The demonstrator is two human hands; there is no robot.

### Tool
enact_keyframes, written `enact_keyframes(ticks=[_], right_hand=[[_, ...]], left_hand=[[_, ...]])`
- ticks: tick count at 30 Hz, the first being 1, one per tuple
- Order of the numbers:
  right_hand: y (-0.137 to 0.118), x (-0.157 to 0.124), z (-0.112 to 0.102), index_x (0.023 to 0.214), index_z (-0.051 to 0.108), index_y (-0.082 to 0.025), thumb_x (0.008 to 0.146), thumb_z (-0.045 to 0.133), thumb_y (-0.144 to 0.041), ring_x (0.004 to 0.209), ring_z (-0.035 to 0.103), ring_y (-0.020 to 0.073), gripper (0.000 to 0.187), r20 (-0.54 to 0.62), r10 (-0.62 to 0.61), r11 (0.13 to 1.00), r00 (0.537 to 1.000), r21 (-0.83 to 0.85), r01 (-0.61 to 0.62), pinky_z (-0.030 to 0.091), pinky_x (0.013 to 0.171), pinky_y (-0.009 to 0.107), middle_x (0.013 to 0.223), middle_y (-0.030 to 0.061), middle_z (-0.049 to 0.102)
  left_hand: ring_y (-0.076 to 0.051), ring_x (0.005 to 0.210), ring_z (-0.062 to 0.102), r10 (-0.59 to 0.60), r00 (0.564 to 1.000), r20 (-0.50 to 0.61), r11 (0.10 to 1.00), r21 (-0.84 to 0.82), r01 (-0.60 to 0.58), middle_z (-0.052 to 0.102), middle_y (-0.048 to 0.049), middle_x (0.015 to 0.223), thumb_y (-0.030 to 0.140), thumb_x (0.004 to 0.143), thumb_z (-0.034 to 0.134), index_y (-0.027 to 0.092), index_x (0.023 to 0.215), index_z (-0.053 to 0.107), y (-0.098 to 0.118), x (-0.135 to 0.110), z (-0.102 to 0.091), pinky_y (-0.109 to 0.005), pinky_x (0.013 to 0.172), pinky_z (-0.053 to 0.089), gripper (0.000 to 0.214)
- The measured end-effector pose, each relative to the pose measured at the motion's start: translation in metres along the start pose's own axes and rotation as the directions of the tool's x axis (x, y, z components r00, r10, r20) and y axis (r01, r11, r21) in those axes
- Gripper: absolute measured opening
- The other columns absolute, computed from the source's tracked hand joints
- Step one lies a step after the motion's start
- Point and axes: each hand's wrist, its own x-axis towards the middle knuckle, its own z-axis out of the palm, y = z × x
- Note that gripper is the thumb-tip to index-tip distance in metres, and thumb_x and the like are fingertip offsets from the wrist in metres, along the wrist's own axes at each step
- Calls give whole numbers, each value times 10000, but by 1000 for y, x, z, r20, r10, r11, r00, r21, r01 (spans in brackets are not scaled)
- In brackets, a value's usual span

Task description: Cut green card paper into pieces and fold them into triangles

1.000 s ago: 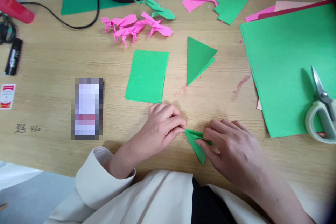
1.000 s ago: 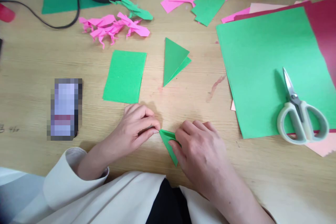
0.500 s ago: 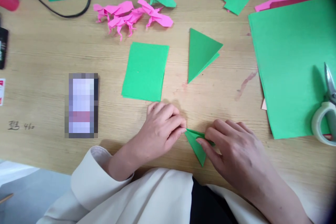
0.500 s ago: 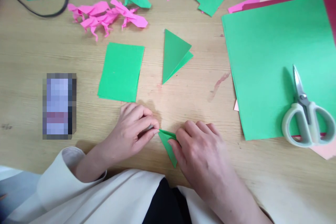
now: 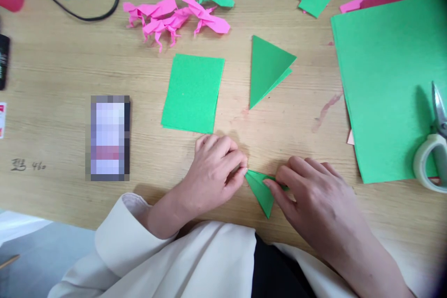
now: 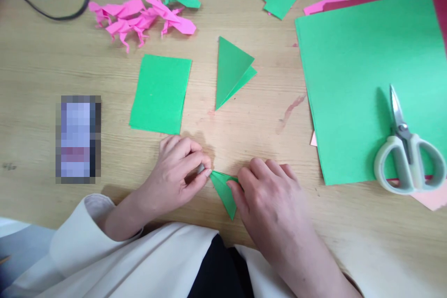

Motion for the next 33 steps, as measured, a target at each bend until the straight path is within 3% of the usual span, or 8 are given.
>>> enact_keyframes(ticks=[6, 12, 23, 27, 31, 33], right_hand=[[0, 0, 1, 662, 526, -216, 956, 534, -325, 712, 523, 210, 314, 0, 2, 1000, 1000, -12, -2, 295, 688, 353, 698, 23, 545], [1, 0, 1, 674, 532, -216, 958, 537, -332, 714, 517, 209, 307, 2, -8, 1000, 1000, -17, 8, 301, 695, 352, 703, 23, 545], [4, 1, 4, 675, 561, -208, 954, 549, -335, 713, 501, 199, 306, -14, -4, 998, 1000, -59, 3, 302, 691, 334, 725, 34, 564], [5, 2, 4, 682, 581, -203, 944, 568, -337, 707, 507, 195, 295, -28, -10, 998, 1000, -57, 8, 296, 681, 327, 730, 34, 578], [4, 2, 5, 697, 597, -201, 930, 599, -335, 722, 526, 197, 269, -29, -4, 997, 1000, -72, 2, 299, 687, 326, 750, 32, 593], [4, 2, 5, 699, 601, -198, 931, 596, -334, 719, 524, 193, 269, -38, -3, 997, 999, -79, 0, 298, 686, 326, 756, 34, 601]], left_hand=[[-208, 881, 499, 6, 1000, -9, 1000, 18, -5, 588, -30, 889, 212, 893, 552, 206, 817, 593, -1, 0, 1, -412, 847, 324, 86], [-230, 912, 486, 21, 1000, 5, 999, 40, -21, 588, -41, 921, 466, 878, 641, 210, 864, 594, -3, -2, 2, -423, 853, 311, 260], [-235, 928, 489, 20, 999, 29, 999, 38, -21, 608, -49, 950, 508, 861, 657, 213, 881, 603, -4, 0, 1, -419, 866, 307, 300], [-225, 955, 520, 42, 998, -40, 999, 14, -41, 627, -54, 984, 453, 876, 659, 210, 947, 617, -7, -8, 3, -416, 905, 341, 256], [-201, 971, 548, 110, 979, -171, 991, 91, -95, 672, -44, 1003, 272, 926, 609, 220, 1032, 648, -2, -27, 5, -431, 1009, 348, 124], [-202, 1010, 553, 158, 969, -191, 979, 156, -129, 701, -39, 1046, 190, 927, 592, 224, 1121, 650, 3, -38, 7, -438, 1042, 331, 205]])
